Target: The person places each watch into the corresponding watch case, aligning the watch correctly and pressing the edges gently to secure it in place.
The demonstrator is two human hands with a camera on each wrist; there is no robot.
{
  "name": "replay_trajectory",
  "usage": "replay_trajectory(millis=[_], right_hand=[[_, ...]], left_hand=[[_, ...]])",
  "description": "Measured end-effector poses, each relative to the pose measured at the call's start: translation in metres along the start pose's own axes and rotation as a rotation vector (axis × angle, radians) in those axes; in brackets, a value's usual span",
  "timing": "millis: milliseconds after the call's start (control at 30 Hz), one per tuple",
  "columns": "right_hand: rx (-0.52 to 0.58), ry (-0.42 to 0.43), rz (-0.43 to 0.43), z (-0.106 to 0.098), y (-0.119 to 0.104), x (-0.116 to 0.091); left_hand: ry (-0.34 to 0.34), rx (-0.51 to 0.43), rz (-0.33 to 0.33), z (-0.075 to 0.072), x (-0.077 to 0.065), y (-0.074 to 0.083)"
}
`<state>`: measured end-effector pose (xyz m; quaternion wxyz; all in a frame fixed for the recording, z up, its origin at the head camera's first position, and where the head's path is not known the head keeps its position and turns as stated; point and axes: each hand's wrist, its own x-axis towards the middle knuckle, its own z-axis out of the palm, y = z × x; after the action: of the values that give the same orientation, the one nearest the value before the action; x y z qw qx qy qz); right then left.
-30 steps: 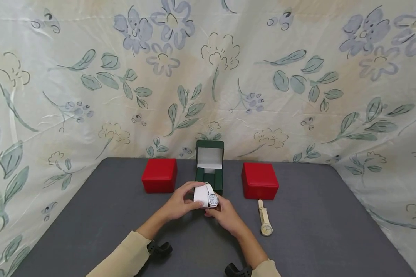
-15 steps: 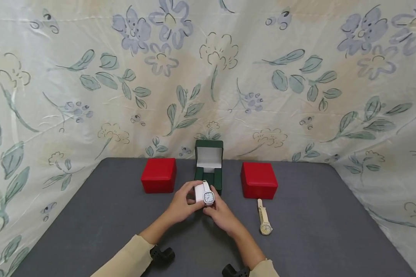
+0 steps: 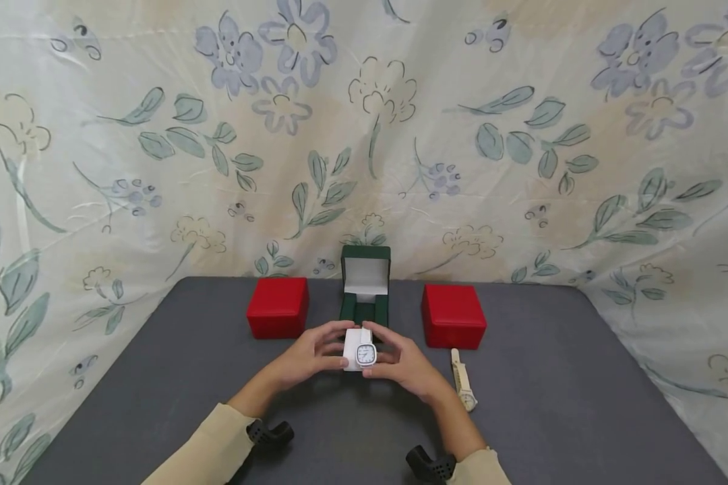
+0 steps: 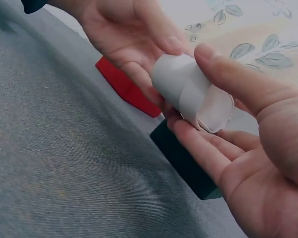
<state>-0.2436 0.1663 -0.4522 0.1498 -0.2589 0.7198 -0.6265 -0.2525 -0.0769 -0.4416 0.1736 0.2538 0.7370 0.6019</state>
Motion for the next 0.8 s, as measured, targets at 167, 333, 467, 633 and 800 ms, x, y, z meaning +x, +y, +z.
replay_trajectory(millis=[167, 333, 467, 633, 800], right_hand=[[-0.011, 0.041, 0.027, 0.002, 0.001, 0.001], [0.010, 0.120, 0.068, 0.007, 0.005, 0.003], [0.076, 0.145, 0.068, 0.008, 0.007, 0.001], [0.125, 0.139, 0.062, 0.007, 0.009, 0.001], [0.106, 0.143, 0.068, 0.006, 0.009, 0.001]], left_hand=[[0.011, 0.019, 0.009, 0.005, 0.002, 0.006], [0.012, 0.109, 0.061, 0.012, 0.002, 0.010], [0.016, 0.138, 0.097, 0.015, 0.003, 0.012], [0.032, 0.218, 0.141, 0.018, 0.004, 0.010], [0.049, 0.253, 0.125, 0.017, 0.006, 0.010]])
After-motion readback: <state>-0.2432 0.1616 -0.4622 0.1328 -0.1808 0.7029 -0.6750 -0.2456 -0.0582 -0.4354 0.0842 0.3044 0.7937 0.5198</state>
